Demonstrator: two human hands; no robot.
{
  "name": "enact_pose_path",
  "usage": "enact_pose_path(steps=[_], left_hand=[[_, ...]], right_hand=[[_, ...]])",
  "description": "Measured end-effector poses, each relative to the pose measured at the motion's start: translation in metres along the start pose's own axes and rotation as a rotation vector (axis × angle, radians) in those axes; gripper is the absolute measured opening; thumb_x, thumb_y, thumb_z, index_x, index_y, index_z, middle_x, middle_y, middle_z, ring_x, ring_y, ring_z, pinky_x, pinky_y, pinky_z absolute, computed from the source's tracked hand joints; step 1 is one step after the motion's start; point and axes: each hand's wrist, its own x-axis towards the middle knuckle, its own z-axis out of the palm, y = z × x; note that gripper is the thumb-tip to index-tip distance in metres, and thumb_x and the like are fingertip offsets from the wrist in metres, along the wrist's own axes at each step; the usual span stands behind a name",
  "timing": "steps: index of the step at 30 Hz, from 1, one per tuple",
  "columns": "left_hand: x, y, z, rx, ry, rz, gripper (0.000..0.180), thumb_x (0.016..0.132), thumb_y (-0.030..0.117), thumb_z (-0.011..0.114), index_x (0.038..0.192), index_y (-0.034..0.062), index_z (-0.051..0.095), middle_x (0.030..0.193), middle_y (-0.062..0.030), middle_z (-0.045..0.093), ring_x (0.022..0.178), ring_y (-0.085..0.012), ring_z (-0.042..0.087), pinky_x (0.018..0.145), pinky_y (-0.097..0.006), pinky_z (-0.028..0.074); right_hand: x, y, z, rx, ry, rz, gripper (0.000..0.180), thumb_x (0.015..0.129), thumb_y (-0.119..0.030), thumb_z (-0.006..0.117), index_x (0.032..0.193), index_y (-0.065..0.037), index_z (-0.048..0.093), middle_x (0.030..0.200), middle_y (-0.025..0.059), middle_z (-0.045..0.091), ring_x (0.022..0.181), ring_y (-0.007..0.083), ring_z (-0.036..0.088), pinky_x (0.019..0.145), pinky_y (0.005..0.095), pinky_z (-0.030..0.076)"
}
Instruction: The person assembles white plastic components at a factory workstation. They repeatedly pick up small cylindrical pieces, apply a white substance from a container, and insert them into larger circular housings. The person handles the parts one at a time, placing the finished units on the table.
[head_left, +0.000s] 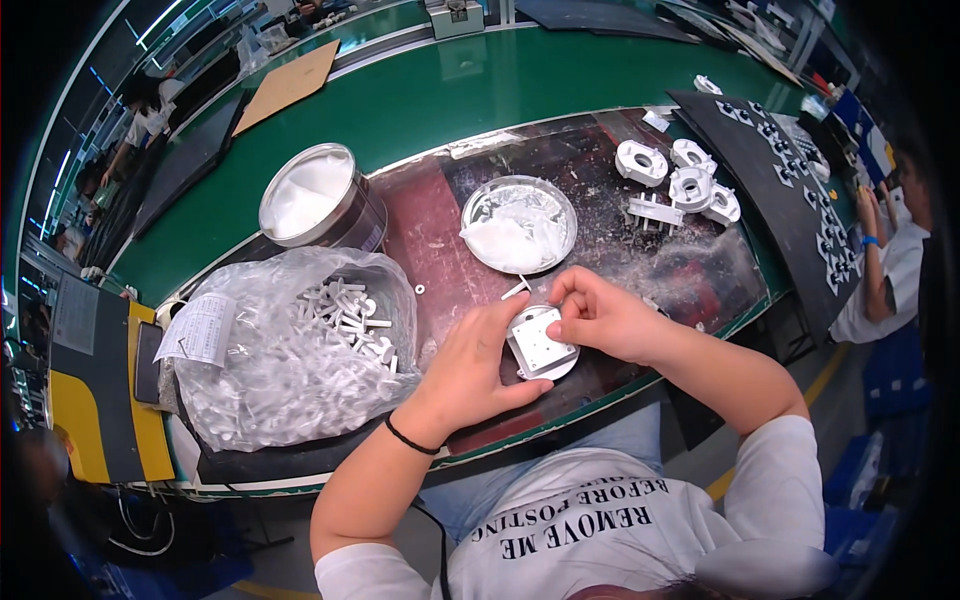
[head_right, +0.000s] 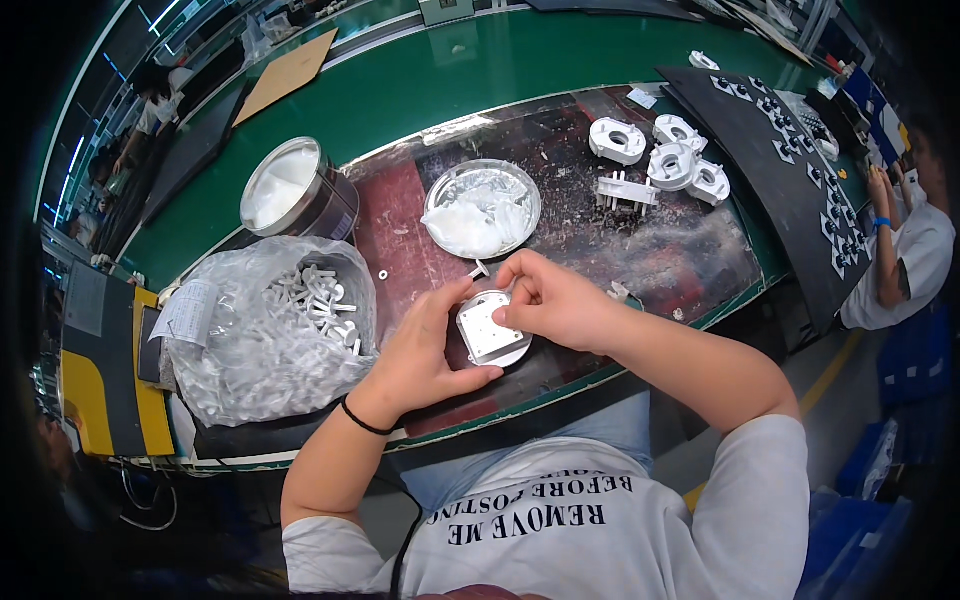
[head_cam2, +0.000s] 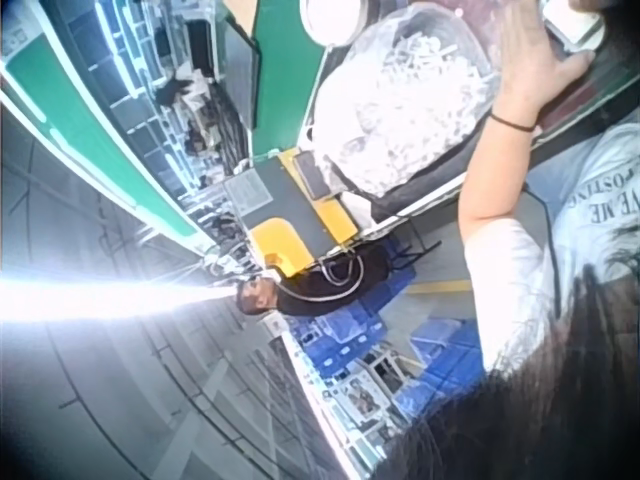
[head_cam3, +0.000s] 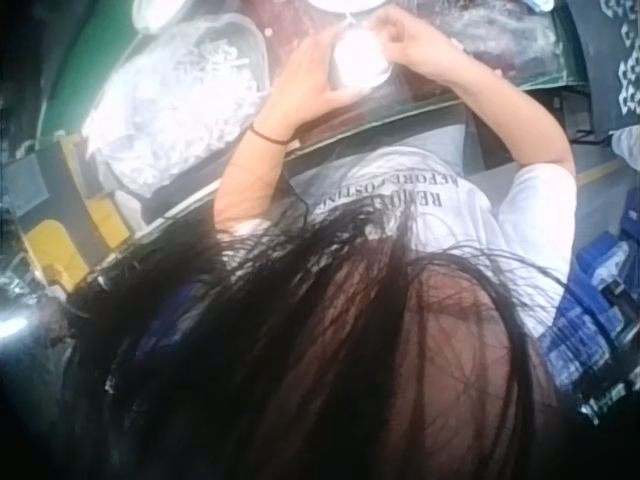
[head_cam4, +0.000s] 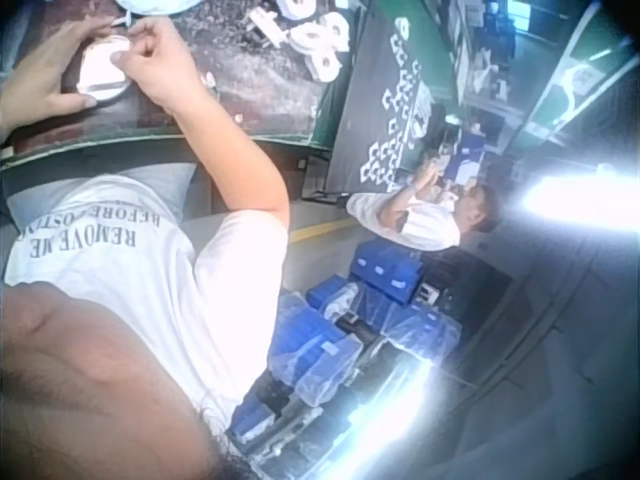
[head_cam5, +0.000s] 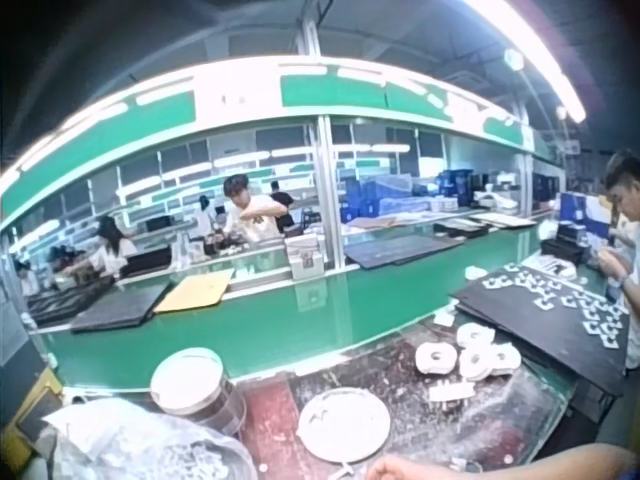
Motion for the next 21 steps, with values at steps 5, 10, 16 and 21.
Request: enact_pose_path(steps=[5, 10, 16, 21], left_hand=[[0.000, 0.001, 0.000, 0.007, 0.005, 0.004, 0.085, 0.062, 0.027, 0.079, 0.132, 0.0060, 0.035, 0.110, -0.0183, 0.052, 0.099, -0.0366, 0.052, 0.086, -0.042, 0.042], [0.000, 0.001, 0.000, 0.006, -0.041, -0.044, 0.091, 0.060, 0.027, 0.081, 0.132, 0.0021, 0.032, 0.115, -0.0203, 0.053, 0.105, -0.0359, 0.052, 0.091, -0.042, 0.042], [0.000, 0.004, -0.001, 0.001, -0.057, -0.075, 0.091, 0.061, 0.026, 0.081, 0.133, 0.0017, 0.031, 0.115, -0.0214, 0.054, 0.107, -0.0366, 0.052, 0.093, -0.042, 0.041], [0.000, 0.003, 0.001, -0.014, -0.011, -0.040, 0.088, 0.062, 0.026, 0.079, 0.133, 0.0039, 0.032, 0.112, -0.0199, 0.053, 0.101, -0.0367, 0.052, 0.089, -0.042, 0.042]], right_hand=[[0.000, -0.008, 0.000, -0.129, -0.019, -0.003, 0.028, 0.085, -0.003, 0.063, 0.105, -0.007, 0.043, 0.072, -0.0045, 0.050, 0.067, 0.0014, 0.045, 0.061, 0.0180, 0.038], [0.003, -0.002, -0.003, -0.083, -0.014, -0.007, 0.028, 0.085, -0.003, 0.063, 0.104, -0.006, 0.043, 0.072, -0.0044, 0.050, 0.067, 0.0015, 0.045, 0.061, 0.0183, 0.038], [0.001, -0.003, -0.002, -0.069, -0.002, 0.007, 0.029, 0.085, -0.003, 0.063, 0.105, -0.006, 0.043, 0.072, -0.0039, 0.051, 0.067, 0.0018, 0.046, 0.061, 0.0186, 0.038], [0.004, 0.000, -0.003, 0.021, 0.002, 0.034, 0.029, 0.085, -0.004, 0.063, 0.105, -0.007, 0.043, 0.071, -0.0038, 0.051, 0.066, 0.0025, 0.046, 0.060, 0.0184, 0.037]])
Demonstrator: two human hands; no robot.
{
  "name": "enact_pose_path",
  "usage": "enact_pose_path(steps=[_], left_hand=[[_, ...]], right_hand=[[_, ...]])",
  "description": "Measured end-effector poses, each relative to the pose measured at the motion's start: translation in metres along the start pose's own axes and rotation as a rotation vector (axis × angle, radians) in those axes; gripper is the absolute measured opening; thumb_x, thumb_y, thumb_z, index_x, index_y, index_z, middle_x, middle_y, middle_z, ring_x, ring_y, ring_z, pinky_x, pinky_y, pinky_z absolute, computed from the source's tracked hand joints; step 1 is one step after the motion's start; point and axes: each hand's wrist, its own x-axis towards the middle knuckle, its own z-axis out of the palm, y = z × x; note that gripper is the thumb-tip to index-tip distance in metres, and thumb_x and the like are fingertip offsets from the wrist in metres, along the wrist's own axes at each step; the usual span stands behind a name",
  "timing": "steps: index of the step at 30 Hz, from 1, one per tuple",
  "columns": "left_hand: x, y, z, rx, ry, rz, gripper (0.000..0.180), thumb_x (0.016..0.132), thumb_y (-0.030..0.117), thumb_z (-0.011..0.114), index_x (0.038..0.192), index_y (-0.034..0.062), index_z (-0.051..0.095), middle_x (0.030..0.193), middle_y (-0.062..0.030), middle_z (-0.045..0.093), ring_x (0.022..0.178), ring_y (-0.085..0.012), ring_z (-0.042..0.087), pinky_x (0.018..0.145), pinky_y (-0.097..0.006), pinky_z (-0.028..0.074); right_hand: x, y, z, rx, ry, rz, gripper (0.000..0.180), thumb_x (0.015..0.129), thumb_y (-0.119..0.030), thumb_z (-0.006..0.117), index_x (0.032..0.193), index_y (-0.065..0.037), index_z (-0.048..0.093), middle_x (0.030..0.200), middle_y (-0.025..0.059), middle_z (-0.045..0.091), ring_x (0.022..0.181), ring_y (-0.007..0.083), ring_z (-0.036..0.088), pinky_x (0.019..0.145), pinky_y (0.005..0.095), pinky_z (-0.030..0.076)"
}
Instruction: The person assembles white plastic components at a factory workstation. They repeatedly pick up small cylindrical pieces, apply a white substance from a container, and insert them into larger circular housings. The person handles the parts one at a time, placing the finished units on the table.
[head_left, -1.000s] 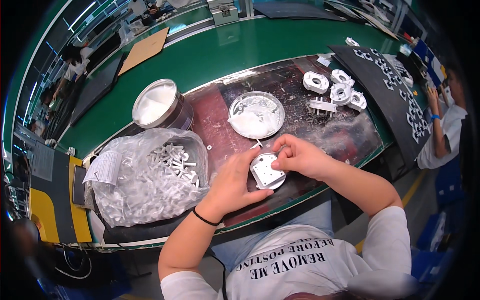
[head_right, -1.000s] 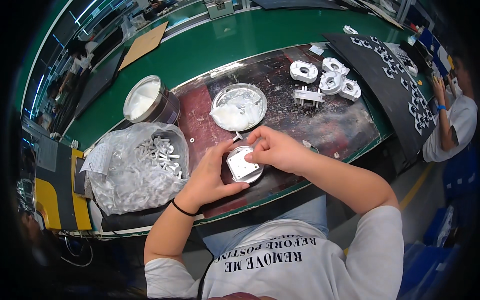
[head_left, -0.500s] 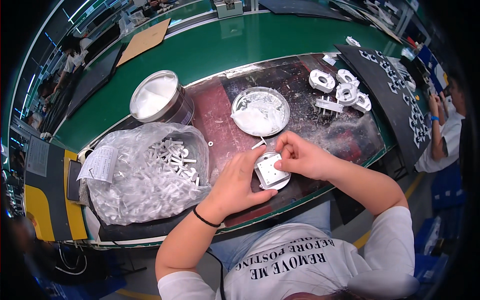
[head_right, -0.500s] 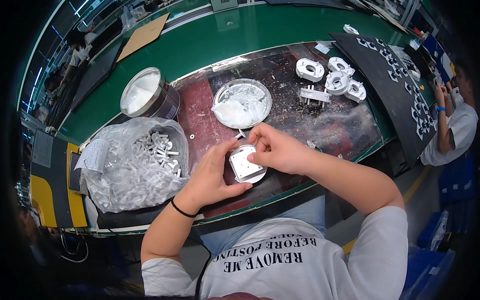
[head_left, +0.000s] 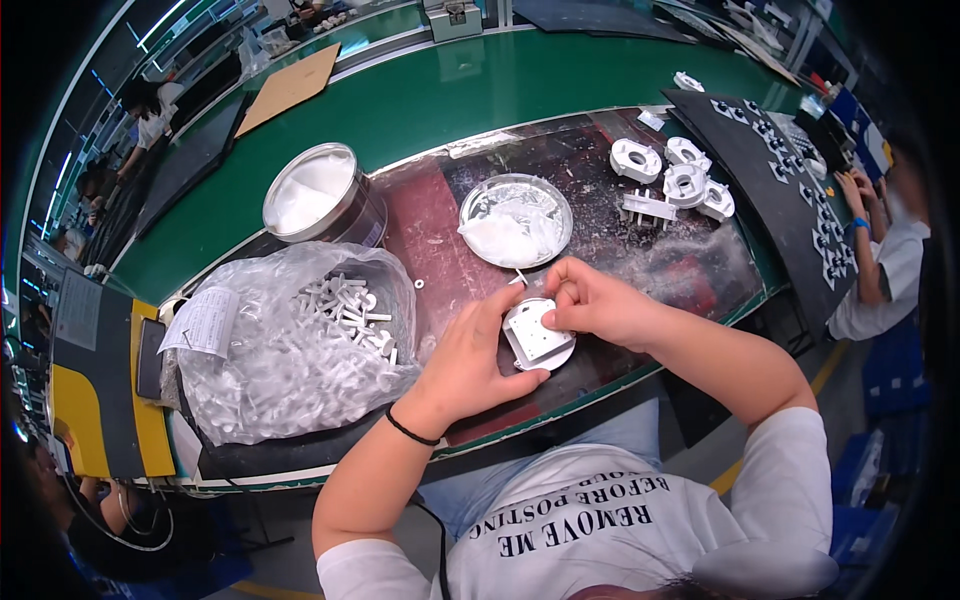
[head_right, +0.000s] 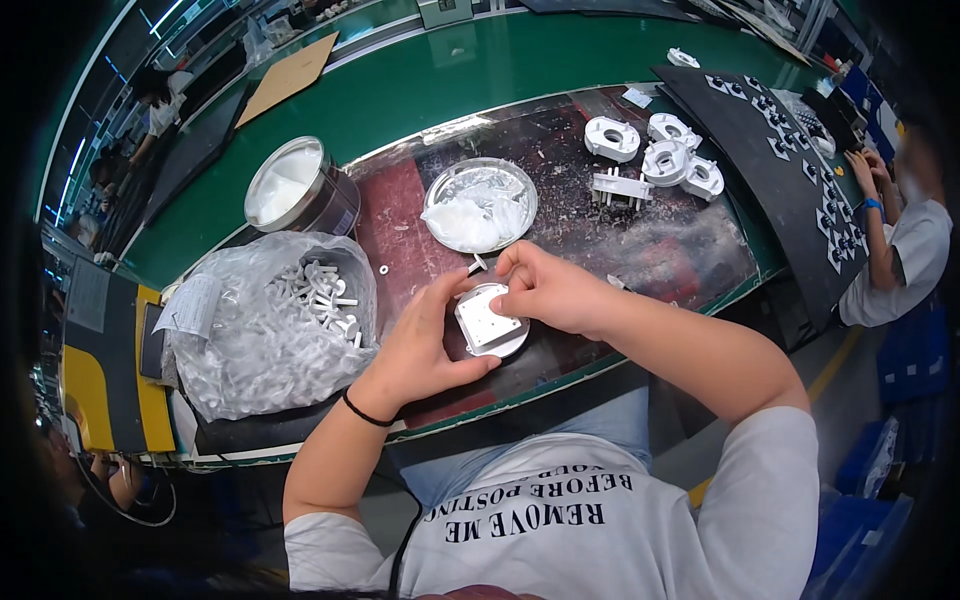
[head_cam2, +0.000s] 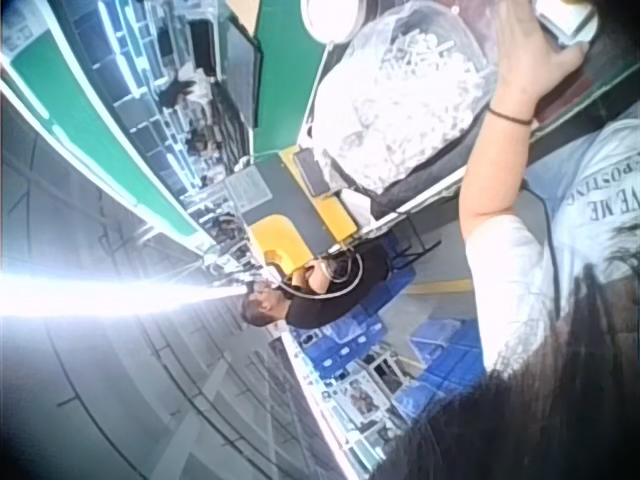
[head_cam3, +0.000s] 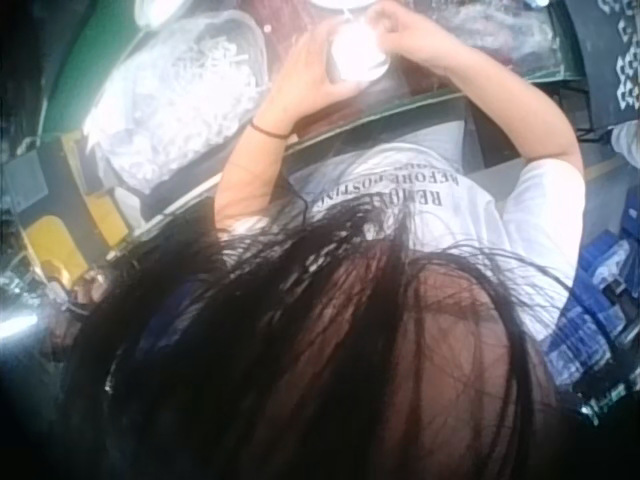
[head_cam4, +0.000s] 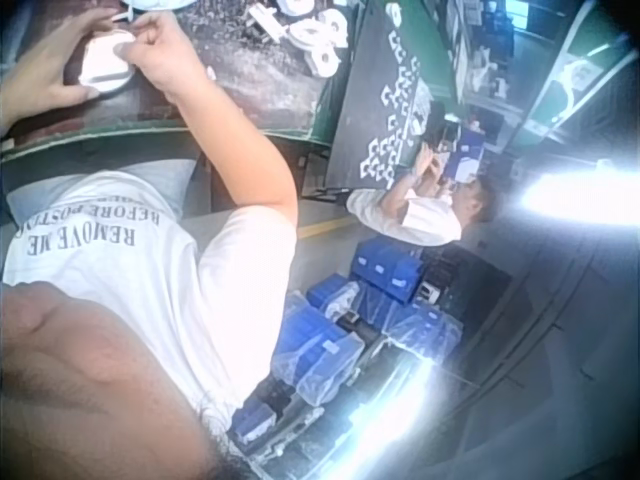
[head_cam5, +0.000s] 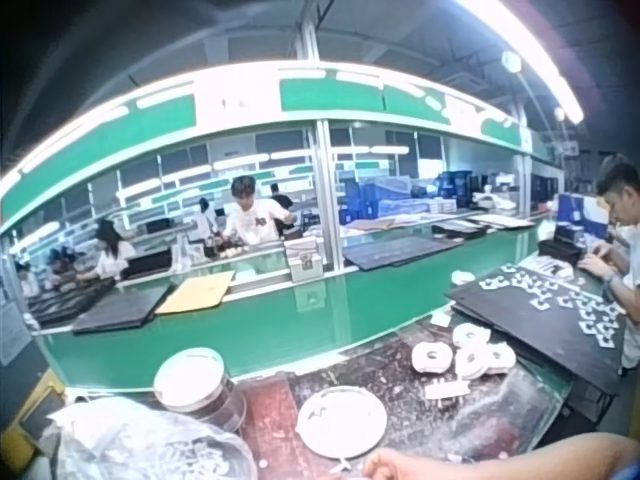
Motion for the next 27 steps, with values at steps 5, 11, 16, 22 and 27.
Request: enact_pose_path(steps=[5, 11, 16, 22, 27], left_hand=[[0.001, 0.001, 0.000, 0.000, -0.004, -0.005, 0.087, 0.062, 0.026, 0.079, 0.133, 0.0036, 0.033, 0.112, -0.0200, 0.054, 0.102, -0.0365, 0.052, 0.089, -0.042, 0.041], [0.000, 0.001, -0.004, 0.005, 0.028, 0.055, 0.085, 0.062, 0.027, 0.078, 0.132, 0.0041, 0.035, 0.114, -0.0189, 0.055, 0.102, -0.0359, 0.053, 0.089, -0.041, 0.042], [-0.001, 0.009, -0.057, 0.230, 0.126, -0.005, 0.063, 0.066, 0.025, 0.075, 0.119, 0.0018, 0.051, 0.109, -0.0171, 0.059, 0.100, -0.0349, 0.054, 0.088, -0.040, 0.043], [-0.026, -0.031, -0.085, 0.664, 0.243, -0.369, 0.020, 0.066, 0.016, 0.067, 0.084, 0.0065, 0.067, 0.087, -0.0098, 0.060, 0.087, -0.0292, 0.056, 0.078, -0.041, 0.044], [-0.026, -0.039, -0.072, 0.864, 0.213, -0.400, 0.012, 0.067, 0.012, 0.065, 0.078, 0.0081, 0.068, 0.082, -0.0069, 0.061, 0.085, -0.0278, 0.058, 0.073, -0.040, 0.044]], right_hand=[[-0.003, -0.005, 0.003, 0.035, 0.033, 0.065, 0.037, 0.082, -0.012, 0.068, 0.108, -0.004, 0.044, 0.069, -0.0024, 0.052, 0.061, 0.0045, 0.046, 0.054, 0.0197, 0.035], [-0.007, -0.012, 0.005, -0.119, 0.107, 0.100, 0.034, 0.080, -0.012, 0.070, 0.103, -0.006, 0.046, 0.068, -0.0029, 0.051, 0.056, 0.0042, 0.043, 0.049, 0.0214, 0.033], [-0.020, -0.026, -0.006, -0.086, 0.234, -0.055, 0.027, 0.083, -0.019, 0.067, 0.099, -0.006, 0.050, 0.069, -0.0044, 0.049, 0.059, 0.0034, 0.041, 0.052, 0.0194, 0.032], [-0.018, -0.082, -0.022, 0.001, 0.226, -0.295, 0.021, 0.085, -0.017, 0.060, 0.100, -0.006, 0.051, 0.070, -0.0043, 0.048, 0.060, 0.0037, 0.041, 0.053, 0.0183, 0.032], [-0.001, -0.124, -0.031, 0.284, 0.037, -0.721, 0.018, 0.089, -0.012, 0.053, 0.103, -0.002, 0.052, 0.067, -0.0005, 0.049, 0.057, 0.0080, 0.044, 0.053, 0.0216, 0.033]])
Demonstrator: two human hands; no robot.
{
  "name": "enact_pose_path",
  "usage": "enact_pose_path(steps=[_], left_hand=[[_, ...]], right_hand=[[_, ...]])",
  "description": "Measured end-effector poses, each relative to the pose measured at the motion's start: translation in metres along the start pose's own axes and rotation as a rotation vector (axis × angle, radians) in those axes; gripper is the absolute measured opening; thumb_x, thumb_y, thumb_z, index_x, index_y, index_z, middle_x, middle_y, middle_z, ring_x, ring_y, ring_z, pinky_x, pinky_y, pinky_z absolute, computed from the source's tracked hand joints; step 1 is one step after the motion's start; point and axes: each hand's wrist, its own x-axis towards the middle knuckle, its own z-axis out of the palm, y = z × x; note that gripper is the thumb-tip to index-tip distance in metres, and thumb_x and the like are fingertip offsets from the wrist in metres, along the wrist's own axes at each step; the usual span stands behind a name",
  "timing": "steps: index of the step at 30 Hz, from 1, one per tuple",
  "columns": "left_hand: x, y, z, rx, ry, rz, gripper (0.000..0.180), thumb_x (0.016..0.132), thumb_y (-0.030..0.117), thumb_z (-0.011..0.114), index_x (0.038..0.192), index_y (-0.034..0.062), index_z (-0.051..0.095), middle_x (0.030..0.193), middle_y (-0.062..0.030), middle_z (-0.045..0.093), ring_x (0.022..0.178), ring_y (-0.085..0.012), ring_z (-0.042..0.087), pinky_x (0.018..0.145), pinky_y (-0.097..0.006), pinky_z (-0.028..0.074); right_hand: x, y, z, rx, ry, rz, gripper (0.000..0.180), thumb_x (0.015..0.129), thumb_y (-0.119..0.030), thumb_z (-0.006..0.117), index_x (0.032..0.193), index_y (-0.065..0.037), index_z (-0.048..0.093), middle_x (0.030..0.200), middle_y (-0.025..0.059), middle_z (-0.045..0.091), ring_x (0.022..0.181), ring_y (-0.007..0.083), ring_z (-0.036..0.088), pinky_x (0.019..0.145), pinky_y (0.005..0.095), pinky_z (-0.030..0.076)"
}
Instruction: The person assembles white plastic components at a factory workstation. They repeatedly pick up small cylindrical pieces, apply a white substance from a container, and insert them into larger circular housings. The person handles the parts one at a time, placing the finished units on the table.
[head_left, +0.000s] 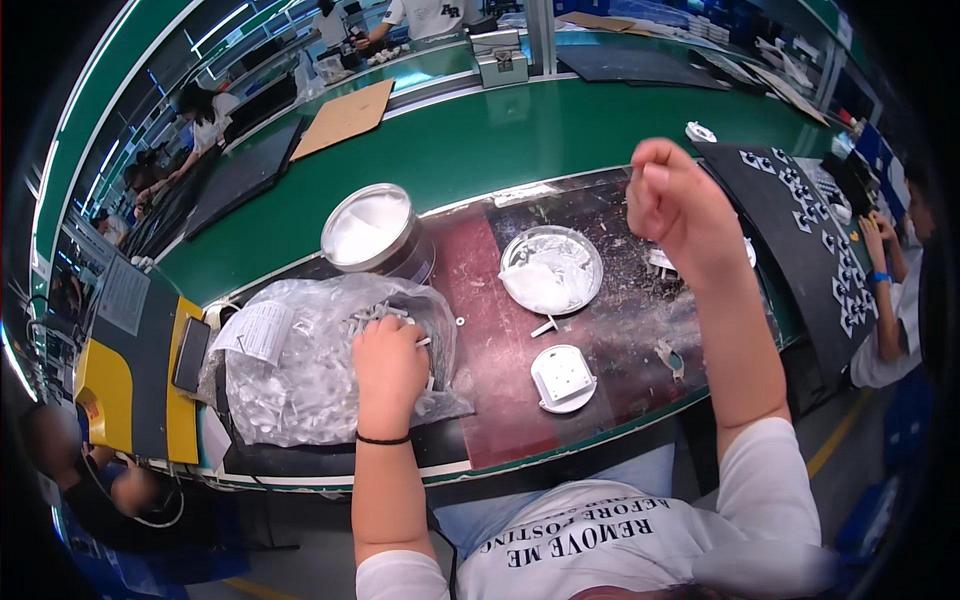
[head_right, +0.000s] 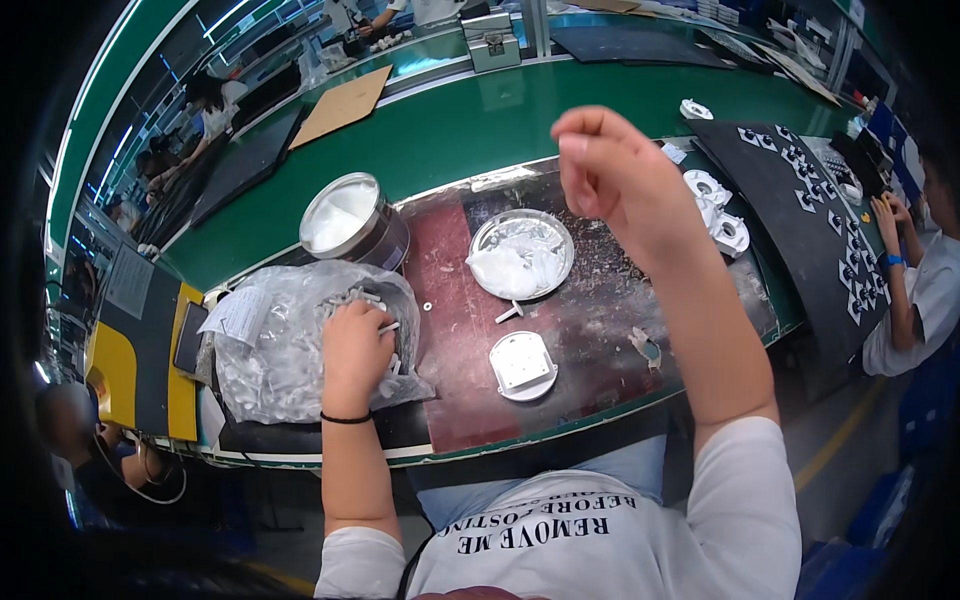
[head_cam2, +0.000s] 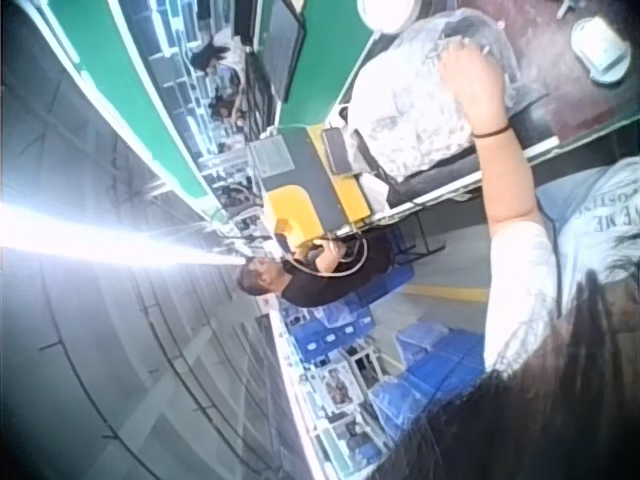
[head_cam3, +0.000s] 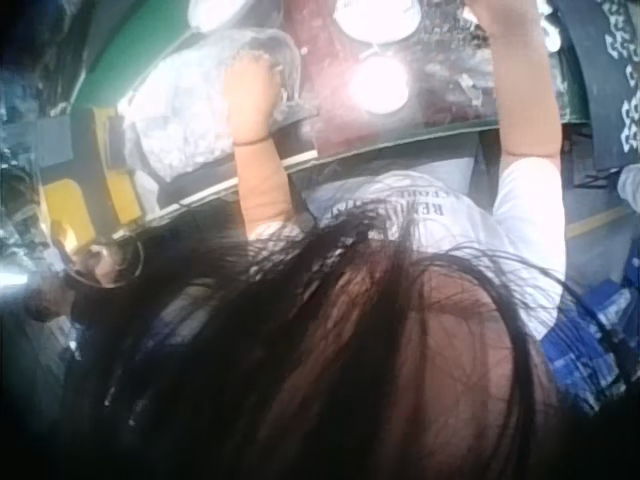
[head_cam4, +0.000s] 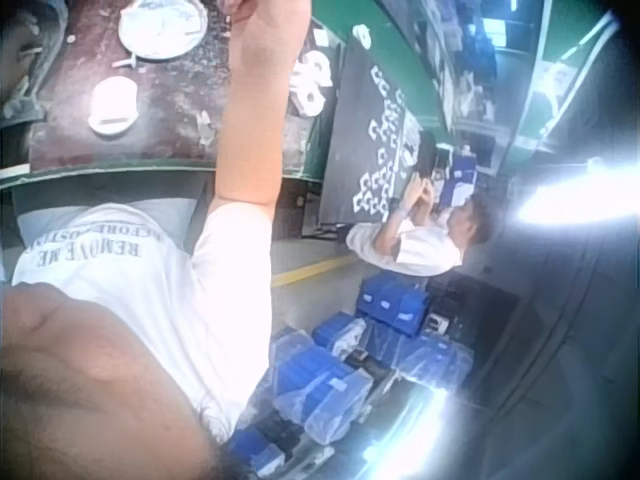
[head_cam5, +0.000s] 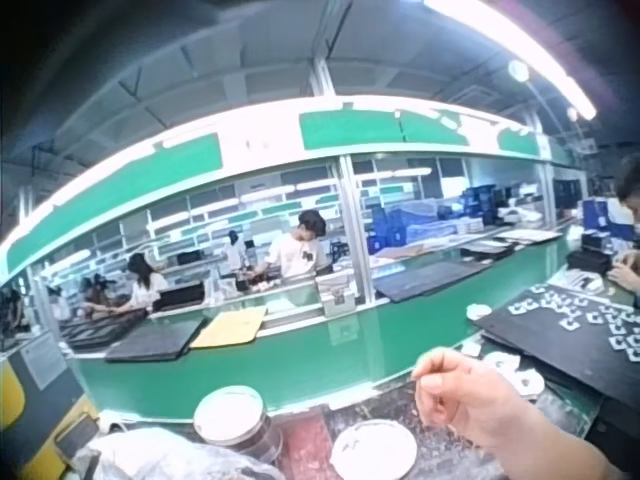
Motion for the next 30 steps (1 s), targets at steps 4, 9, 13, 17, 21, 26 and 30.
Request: enact_pose_path(steps=[4, 9, 13, 17, 21, 26, 30], left_hand=[[0.004, -0.002, 0.000, -0.033, 0.030, -0.005, 0.010, 0.072, 0.011, 0.064, 0.081, 0.0070, 0.067, 0.080, -0.0071, 0.062, 0.081, -0.0286, 0.058, 0.072, -0.041, 0.043], [0.015, 0.013, -0.009, -0.487, 0.222, -0.012, 0.016, 0.078, 0.007, 0.064, 0.093, 0.0032, 0.063, 0.084, -0.0086, 0.062, 0.080, -0.0236, 0.059, 0.074, -0.035, 0.045], [0.012, 0.044, -0.017, -1.062, 0.252, -0.048, 0.019, 0.083, -0.001, 0.061, 0.102, 0.0002, 0.059, 0.090, -0.0084, 0.062, 0.086, -0.0156, 0.059, 0.076, -0.026, 0.046], [0.014, 0.094, -0.037, -1.493, 0.089, 0.059, 0.015, 0.083, -0.007, 0.059, 0.096, 0.0003, 0.059, 0.095, -0.0110, 0.062, 0.088, -0.0165, 0.060, 0.078, -0.025, 0.047], [0.015, 0.137, -0.041, -1.394, 0.005, 0.242, 0.014, 0.079, -0.007, 0.064, 0.090, -0.0002, 0.058, 0.093, -0.0114, 0.062, 0.085, -0.0180, 0.060, 0.074, -0.027, 0.047], [0.004, 0.186, -0.037, -1.592, -0.135, 0.120, 0.017, 0.075, -0.006, 0.068, 0.085, 0.0014, 0.057, 0.090, -0.0114, 0.063, 0.080, -0.0183, 0.061, 0.071, -0.028, 0.048], [0.006, 0.201, -0.024, -1.386, 0.017, 0.419, 0.020, 0.073, -0.006, 0.069, 0.086, 0.0043, 0.056, 0.089, -0.0113, 0.064, 0.077, -0.0215, 0.062, 0.067, -0.029, 0.049]], right_hand=[[0.016, -0.026, 0.001, 0.230, -0.012, -0.253, 0.016, 0.093, -0.014, 0.050, 0.103, -0.002, 0.052, 0.069, -0.0007, 0.043, 0.057, 0.0092, 0.037, 0.052, 0.0244, 0.030], [0.010, -0.056, -0.037, 0.567, -0.145, -0.511, 0.012, 0.092, -0.011, 0.050, 0.098, -0.002, 0.055, 0.068, -0.0002, 0.044, 0.057, 0.0094, 0.038, 0.054, 0.0250, 0.031], [0.008, -0.064, -0.055, 0.777, -0.188, -0.534, 0.009, 0.090, -0.011, 0.053, 0.092, -0.002, 0.056, 0.065, -0.0011, 0.044, 0.056, 0.0092, 0.038, 0.055, 0.0247, 0.030], [0.001, -0.067, -0.060, 0.923, -0.180, -0.535, 0.005, 0.086, -0.008, 0.055, 0.089, -0.003, 0.056, 0.063, -0.0021, 0.046, 0.056, 0.0087, 0.040, 0.054, 0.0246, 0.030], [-0.002, -0.069, -0.059, 0.976, -0.215, -0.524, 0.003, 0.086, -0.006, 0.055, 0.087, -0.003, 0.055, 0.063, -0.0019, 0.047, 0.057, 0.0093, 0.040, 0.055, 0.0249, 0.031], [0.000, -0.066, -0.034, 1.059, -0.108, -0.582, 0.020, 0.093, -0.017, 0.049, 0.090, -0.003, 0.063, 0.062, -0.0006, 0.054, 0.055, 0.0086, 0.045, 0.054, 0.0242, 0.033], [-0.005, -0.070, -0.035, 1.096, -0.144, -0.591, 0.020, 0.092, -0.017, 0.050, 0.088, -0.003, 0.063, 0.062, -0.0005, 0.055, 0.055, 0.0090, 0.045, 0.054, 0.0242, 0.033]])
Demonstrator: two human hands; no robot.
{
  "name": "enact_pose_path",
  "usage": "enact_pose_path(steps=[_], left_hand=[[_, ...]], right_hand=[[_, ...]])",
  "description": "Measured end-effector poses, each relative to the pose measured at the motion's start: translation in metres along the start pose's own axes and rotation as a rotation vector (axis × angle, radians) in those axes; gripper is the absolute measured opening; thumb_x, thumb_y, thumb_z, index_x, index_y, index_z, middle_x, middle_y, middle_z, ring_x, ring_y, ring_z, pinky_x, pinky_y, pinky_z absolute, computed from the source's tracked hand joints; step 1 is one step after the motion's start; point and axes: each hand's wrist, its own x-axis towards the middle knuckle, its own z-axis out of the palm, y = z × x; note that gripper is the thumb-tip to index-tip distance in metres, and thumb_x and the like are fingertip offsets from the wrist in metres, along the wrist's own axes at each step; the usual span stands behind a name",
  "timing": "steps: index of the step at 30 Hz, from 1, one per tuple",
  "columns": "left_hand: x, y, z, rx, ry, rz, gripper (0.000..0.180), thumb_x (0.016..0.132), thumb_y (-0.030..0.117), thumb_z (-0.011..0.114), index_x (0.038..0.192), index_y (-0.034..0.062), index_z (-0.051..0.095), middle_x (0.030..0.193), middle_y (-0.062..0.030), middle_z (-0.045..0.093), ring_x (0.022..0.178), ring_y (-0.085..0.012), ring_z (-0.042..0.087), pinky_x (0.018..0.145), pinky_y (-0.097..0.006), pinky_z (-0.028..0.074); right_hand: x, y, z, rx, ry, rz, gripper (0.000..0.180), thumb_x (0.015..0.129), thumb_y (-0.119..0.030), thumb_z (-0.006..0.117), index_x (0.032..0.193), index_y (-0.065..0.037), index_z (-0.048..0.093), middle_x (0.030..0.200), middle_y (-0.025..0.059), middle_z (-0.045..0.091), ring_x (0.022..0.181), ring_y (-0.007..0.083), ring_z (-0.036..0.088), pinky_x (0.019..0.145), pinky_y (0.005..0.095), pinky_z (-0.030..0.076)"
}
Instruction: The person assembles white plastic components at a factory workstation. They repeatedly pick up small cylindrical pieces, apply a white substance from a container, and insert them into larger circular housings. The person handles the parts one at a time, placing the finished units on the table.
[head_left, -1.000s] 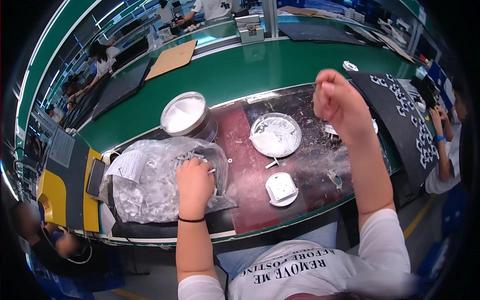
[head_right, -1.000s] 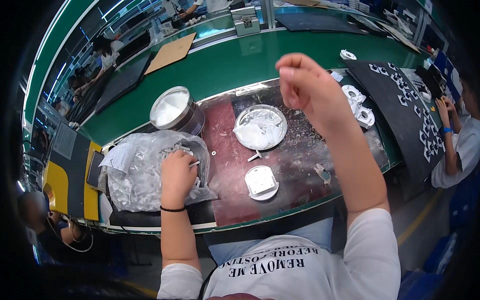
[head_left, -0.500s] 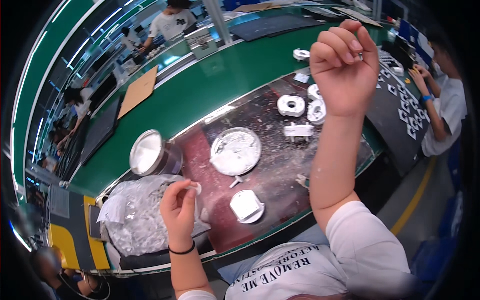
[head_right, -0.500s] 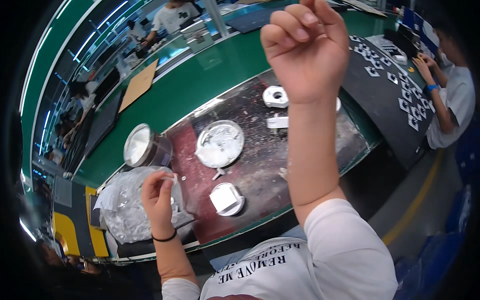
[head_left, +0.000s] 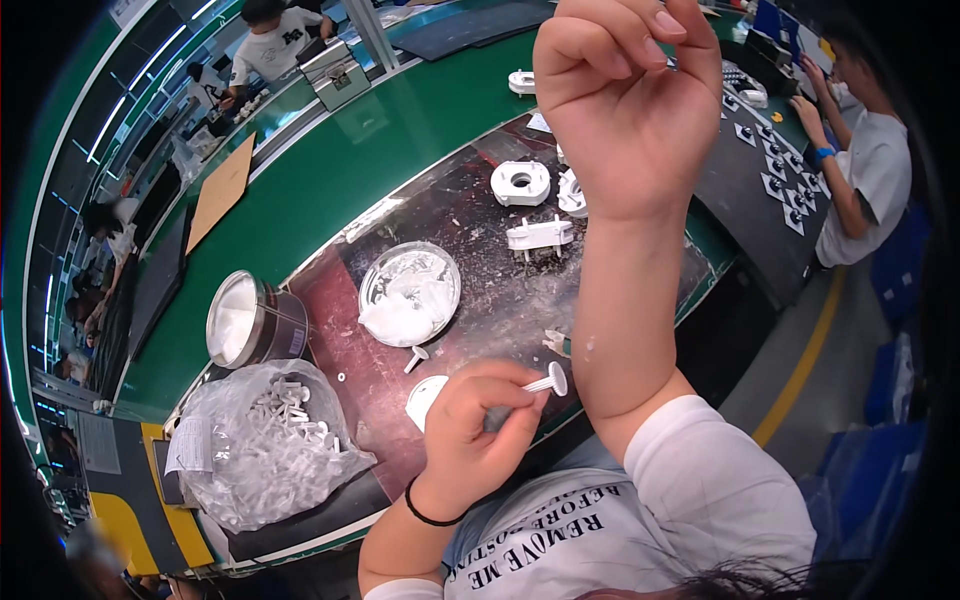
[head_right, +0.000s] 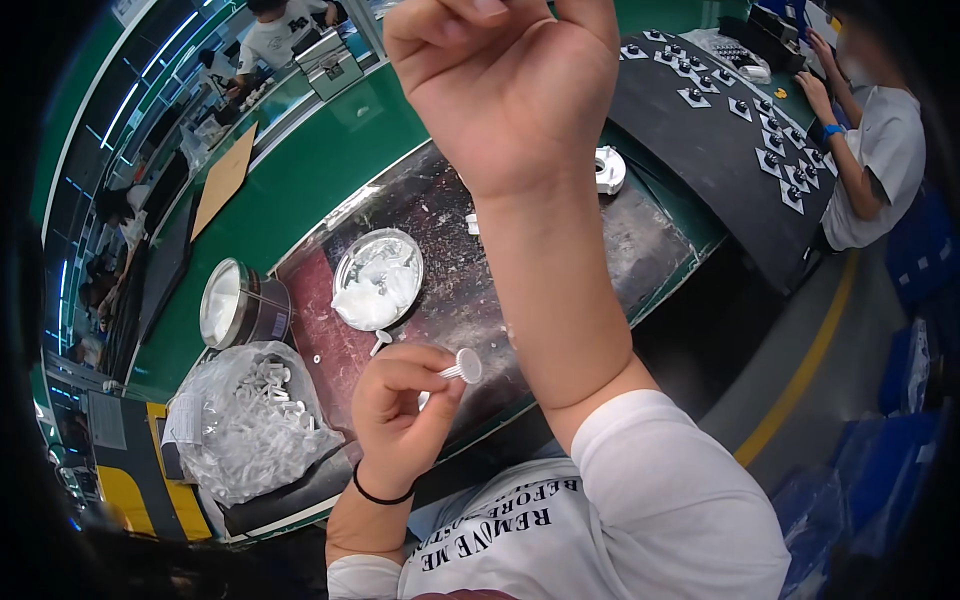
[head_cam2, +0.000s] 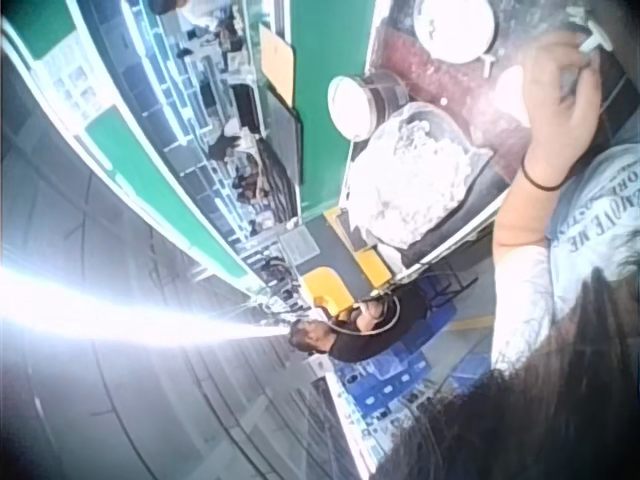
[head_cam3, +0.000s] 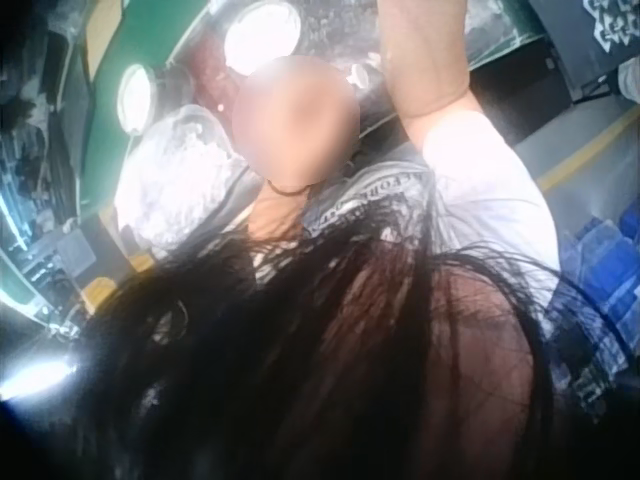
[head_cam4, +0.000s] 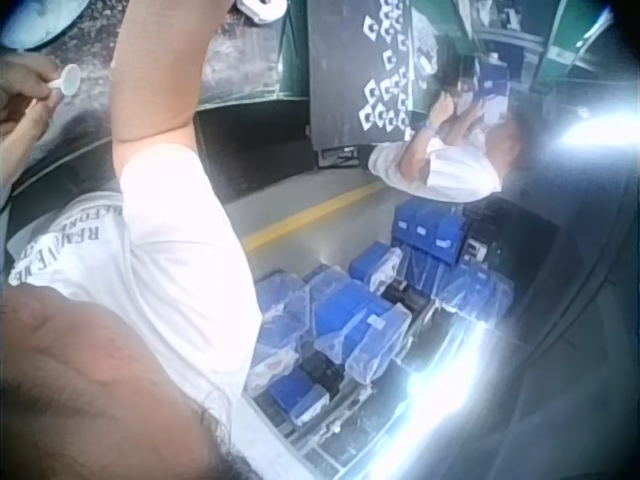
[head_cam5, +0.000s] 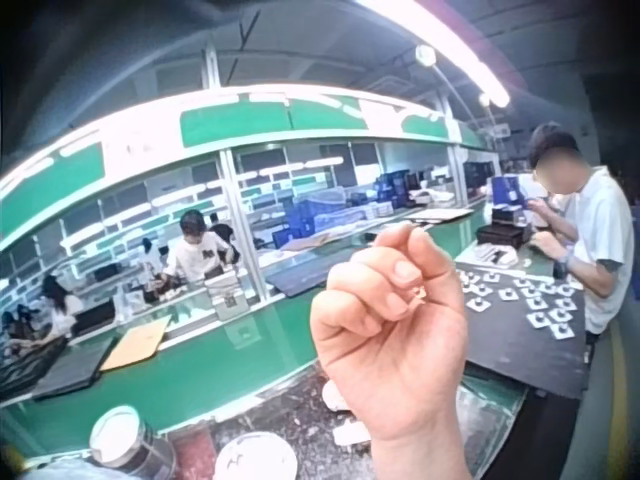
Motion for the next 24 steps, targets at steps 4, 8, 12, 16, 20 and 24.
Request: enact_pose_path(steps=[4, 8, 12, 16, 20, 24], left_hand=[[0.002, -0.010, 0.012, 0.065, 0.093, -0.003, 0.021, 0.073, -0.005, 0.069, 0.088, 0.0046, 0.058, 0.089, -0.0107, 0.065, 0.079, -0.0213, 0.062, 0.068, -0.030, 0.049], [0.005, -0.017, 0.016, 0.058, 0.106, 0.019, 0.021, 0.073, -0.006, 0.069, 0.088, 0.0048, 0.059, 0.089, -0.0104, 0.065, 0.080, -0.0214, 0.063, 0.068, -0.029, 0.049], [0.006, -0.020, 0.020, -0.016, 0.112, 0.052, 0.020, 0.073, -0.007, 0.068, 0.086, 0.0044, 0.059, 0.089, -0.0107, 0.065, 0.081, -0.0224, 0.063, 0.069, -0.029, 0.050], [0.005, -0.023, 0.022, -0.091, 0.103, 0.047, 0.019, 0.076, -0.009, 0.066, 0.087, 0.0033, 0.057, 0.093, -0.0110, 0.062, 0.085, -0.0213, 0.061, 0.073, -0.029, 0.049], [0.004, -0.025, 0.024, -0.134, 0.099, 0.043, 0.018, 0.077, -0.008, 0.066, 0.087, 0.0030, 0.056, 0.095, -0.0111, 0.062, 0.086, -0.0207, 0.061, 0.073, -0.029, 0.049], [0.004, -0.025, 0.025, -0.112, 0.106, 0.014, 0.019, 0.075, -0.007, 0.068, 0.086, 0.0037, 0.057, 0.092, -0.0113, 0.065, 0.082, -0.0216, 0.062, 0.070, -0.029, 0.050]], right_hand=[[0.010, -0.012, -0.022, -0.026, -0.149, 0.031, 0.019, 0.092, -0.017, 0.051, 0.088, -0.003, 0.063, 0.063, -0.0003, 0.056, 0.056, 0.0096, 0.046, 0.054, 0.0244, 0.033], [0.010, -0.008, -0.028, 0.190, -0.140, 0.137, 0.020, 0.092, -0.018, 0.051, 0.088, -0.003, 0.063, 0.064, -0.0002, 0.056, 0.057, 0.0098, 0.046, 0.054, 0.0247, 0.033], [0.004, 0.001, -0.014, -0.039, -0.095, 0.004, 0.022, 0.093, -0.020, 0.049, 0.088, -0.004, 0.064, 0.065, -0.0003, 0.057, 0.058, 0.0098, 0.047, 0.055, 0.0250, 0.033], [0.001, 0.005, -0.009, -0.019, -0.041, -0.017, 0.024, 0.093, -0.021, 0.048, 0.088, -0.005, 0.065, 0.066, -0.0002, 0.058, 0.058, 0.0102, 0.047, 0.056, 0.0253, 0.033], [0.001, 0.006, -0.011, -0.061, -0.066, -0.045, 0.024, 0.093, -0.021, 0.047, 0.088, -0.005, 0.065, 0.065, 0.0001, 0.058, 0.057, 0.0108, 0.048, 0.056, 0.0256, 0.034], [0.001, 0.007, -0.010, -0.073, -0.075, -0.050, 0.025, 0.094, -0.021, 0.046, 0.089, -0.005, 0.065, 0.065, 0.0003, 0.058, 0.057, 0.0110, 0.048, 0.056, 0.0258, 0.035]])
